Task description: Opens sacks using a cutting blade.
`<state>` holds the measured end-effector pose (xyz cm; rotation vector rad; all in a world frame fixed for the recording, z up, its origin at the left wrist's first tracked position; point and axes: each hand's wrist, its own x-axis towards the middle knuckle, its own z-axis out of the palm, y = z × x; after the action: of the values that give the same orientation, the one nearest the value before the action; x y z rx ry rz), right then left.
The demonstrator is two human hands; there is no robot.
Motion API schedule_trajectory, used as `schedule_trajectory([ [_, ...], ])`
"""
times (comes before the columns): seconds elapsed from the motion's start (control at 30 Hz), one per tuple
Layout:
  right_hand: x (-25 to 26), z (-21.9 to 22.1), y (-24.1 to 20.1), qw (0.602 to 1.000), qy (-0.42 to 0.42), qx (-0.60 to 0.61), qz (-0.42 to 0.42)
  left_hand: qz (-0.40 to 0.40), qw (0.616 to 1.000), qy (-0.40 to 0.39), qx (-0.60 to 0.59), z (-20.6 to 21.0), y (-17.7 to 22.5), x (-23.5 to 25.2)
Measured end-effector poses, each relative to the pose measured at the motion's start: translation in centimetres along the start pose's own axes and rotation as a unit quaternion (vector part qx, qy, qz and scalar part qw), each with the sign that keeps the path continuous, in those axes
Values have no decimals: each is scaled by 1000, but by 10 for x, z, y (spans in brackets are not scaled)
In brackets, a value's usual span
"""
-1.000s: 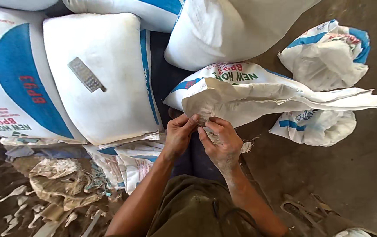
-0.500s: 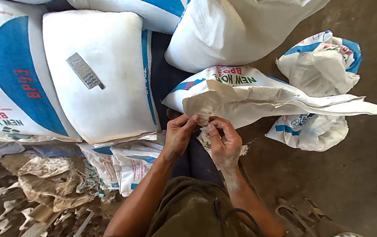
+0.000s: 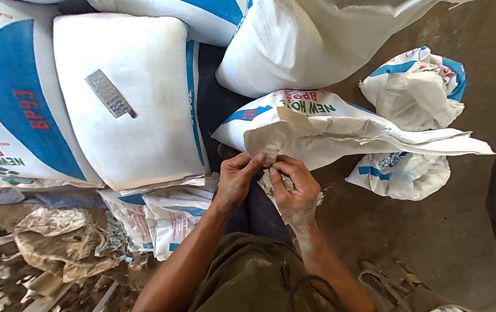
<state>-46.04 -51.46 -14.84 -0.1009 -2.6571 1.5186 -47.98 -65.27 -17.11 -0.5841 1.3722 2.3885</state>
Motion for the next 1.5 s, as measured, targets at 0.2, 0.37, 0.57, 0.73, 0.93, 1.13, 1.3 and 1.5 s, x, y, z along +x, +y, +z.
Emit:
schedule_trajectory([
  [0.2, 0, -1, -1, 999, -22, 26, 36, -6, 1000, -6, -3, -2, 0, 0],
  [0.37, -1, -2, 1, 999, -37, 15, 21, -11, 1000, -3, -11, -2, 0, 0],
  [0.57, 5, -7, -4, 998, -36, 27, 40, 19, 999, -16, 24, -4, -3, -1],
  [0.73, 9, -7, -10, 996, -37, 13, 78, 55, 996, -34, 60, -4, -2, -1],
  [0.93, 11, -8, -12, 991, -54, 20, 122, 48, 997, -33, 53, -7, -4, -2],
  [1.13, 14, -12, -6, 970, -65, 120, 201, 13, 1000, -20, 7, -7, -7, -4],
  [1.3, 16, -16, -4, 961, -64, 160, 218, -5, 1000, -14, -13, -5, -5, -4],
  [1.5, 13, -19, -2, 971, -58, 150, 180, -15, 1000, -3, -7, -3, -5, -4],
])
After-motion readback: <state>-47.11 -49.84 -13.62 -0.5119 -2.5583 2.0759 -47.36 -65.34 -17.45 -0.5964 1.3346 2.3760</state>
